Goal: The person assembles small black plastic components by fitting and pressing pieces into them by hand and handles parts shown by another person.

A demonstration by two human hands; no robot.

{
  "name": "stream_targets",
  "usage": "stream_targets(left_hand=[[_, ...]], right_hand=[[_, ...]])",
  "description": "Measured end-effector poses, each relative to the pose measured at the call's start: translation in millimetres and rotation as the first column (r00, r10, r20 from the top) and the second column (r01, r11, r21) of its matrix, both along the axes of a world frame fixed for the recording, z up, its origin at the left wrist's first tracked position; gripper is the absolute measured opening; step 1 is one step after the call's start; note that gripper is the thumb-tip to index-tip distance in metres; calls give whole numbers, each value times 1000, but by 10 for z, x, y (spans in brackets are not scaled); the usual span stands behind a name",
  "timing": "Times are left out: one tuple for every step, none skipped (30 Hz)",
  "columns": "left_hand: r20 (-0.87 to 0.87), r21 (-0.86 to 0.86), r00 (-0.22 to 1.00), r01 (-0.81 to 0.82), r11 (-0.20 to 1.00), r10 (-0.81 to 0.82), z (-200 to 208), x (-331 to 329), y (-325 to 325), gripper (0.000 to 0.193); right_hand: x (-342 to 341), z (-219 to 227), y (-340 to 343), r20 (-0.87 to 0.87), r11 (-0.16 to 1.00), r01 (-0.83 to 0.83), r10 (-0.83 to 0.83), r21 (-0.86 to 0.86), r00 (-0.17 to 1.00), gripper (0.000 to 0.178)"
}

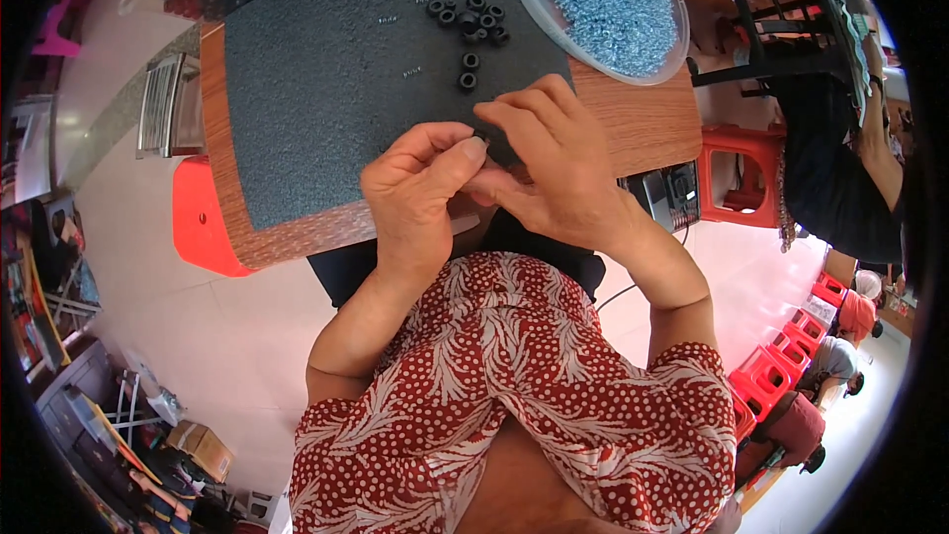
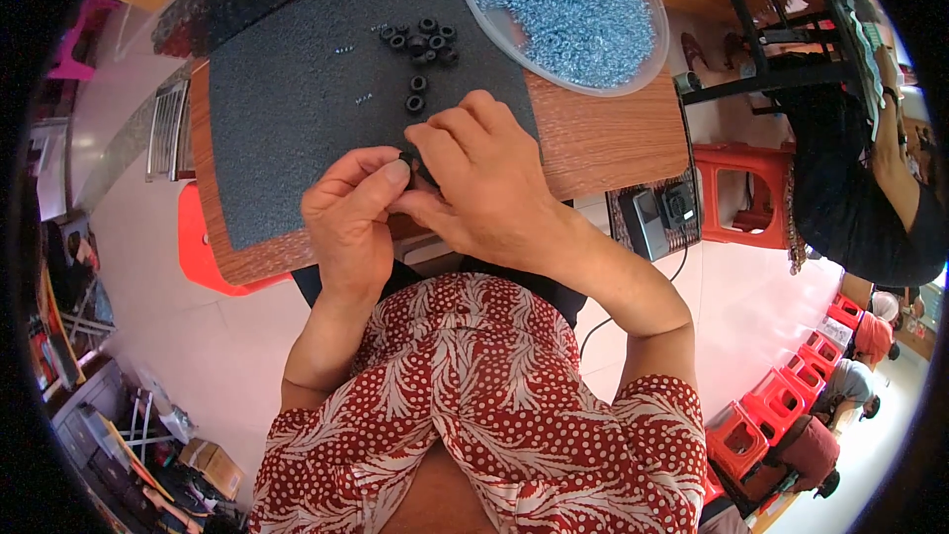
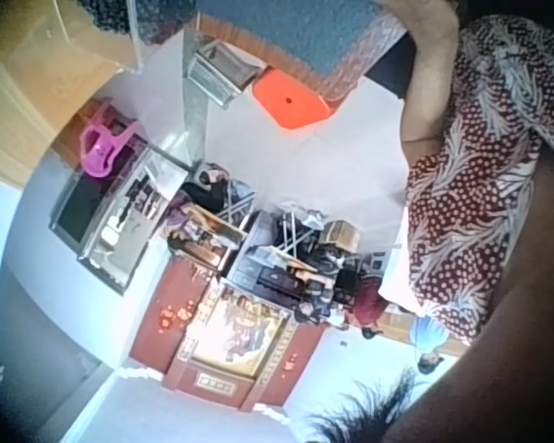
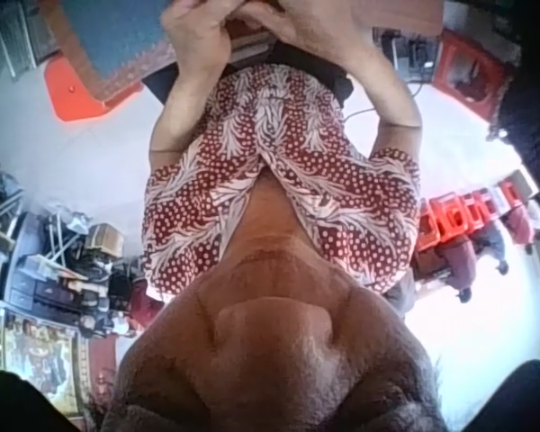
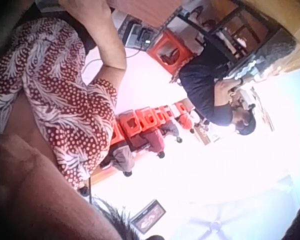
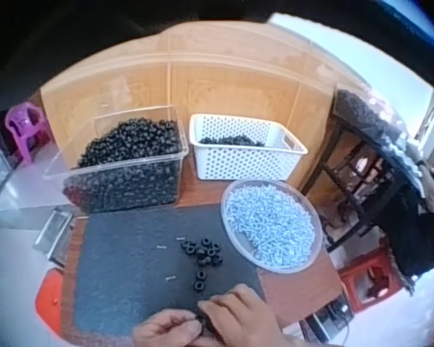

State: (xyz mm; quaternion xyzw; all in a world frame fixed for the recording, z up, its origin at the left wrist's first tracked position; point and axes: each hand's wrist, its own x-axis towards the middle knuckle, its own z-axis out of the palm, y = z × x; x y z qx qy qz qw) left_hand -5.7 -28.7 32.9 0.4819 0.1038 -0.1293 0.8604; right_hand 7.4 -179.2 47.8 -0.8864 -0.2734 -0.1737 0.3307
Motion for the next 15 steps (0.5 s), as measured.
stream_targets(left_hand=[[0,0,1000,-1,1000,1,-2,2,2,11],[18,4,1000,-1,1000,1,-7,3,3,11],[35,7,999,-1,1000,1,-12,0,5,10],[34,7,999,-1,1000,1,-21,-3,2,10],[37,16,999,2,1000,-3,-34,-5,-6,10],[39,24,999,7,1000,-8,-45,-5,-11,9],[38,24,999,8,1000,-9,-47,-6,-14,9],[38,27,999,9,1000,-10,-49,-7,-16,9],[38,29,999,9,1000,-10,-48,-8,-19,9],[37,30,999,9,1000,-10,-49,-9,-17,9],[27,9,999,18,1000,-18,-51,-10,-12,9],[18,-12,999,27,1000,-26,-54,-11,-6,8],[17,-11,1000,26,1000,-26,-54,-14,-1,8],[-6,-13,999,47,999,-47,-52,-17,4,9],[-29,-15,997,71,997,-71,-51,-18,6,11]], right_hand=[[10,8,3,9,998,-22,22,-59,1000,46],[20,10,6,17,992,-43,45,-118,999,45],[26,9,9,17,992,-43,45,-119,999,45],[32,7,12,3,983,-73,74,-169,997,42],[40,3,14,-13,970,-103,103,-219,995,39],[52,-9,14,-14,970,-103,102,-219,995,39],[66,-25,12,24,969,-107,115,-222,993,35],[76,-36,13,63,968,-110,128,-225,990,31],[86,-34,18,61,968,-111,127,-225,990,31],[95,-26,26,81,959,-118,143,-256,986,29],[101,-20,29,101,950,-123,158,-287,982,29],[103,-20,21,99,950,-124,158,-286,982,29],[102,-19,7,103,941,-140,179,-309,979,29],[103,-21,-1,105,931,-155,200,-332,974,29],[103,-35,-7,104,931,-153,197,-331,975,29]])
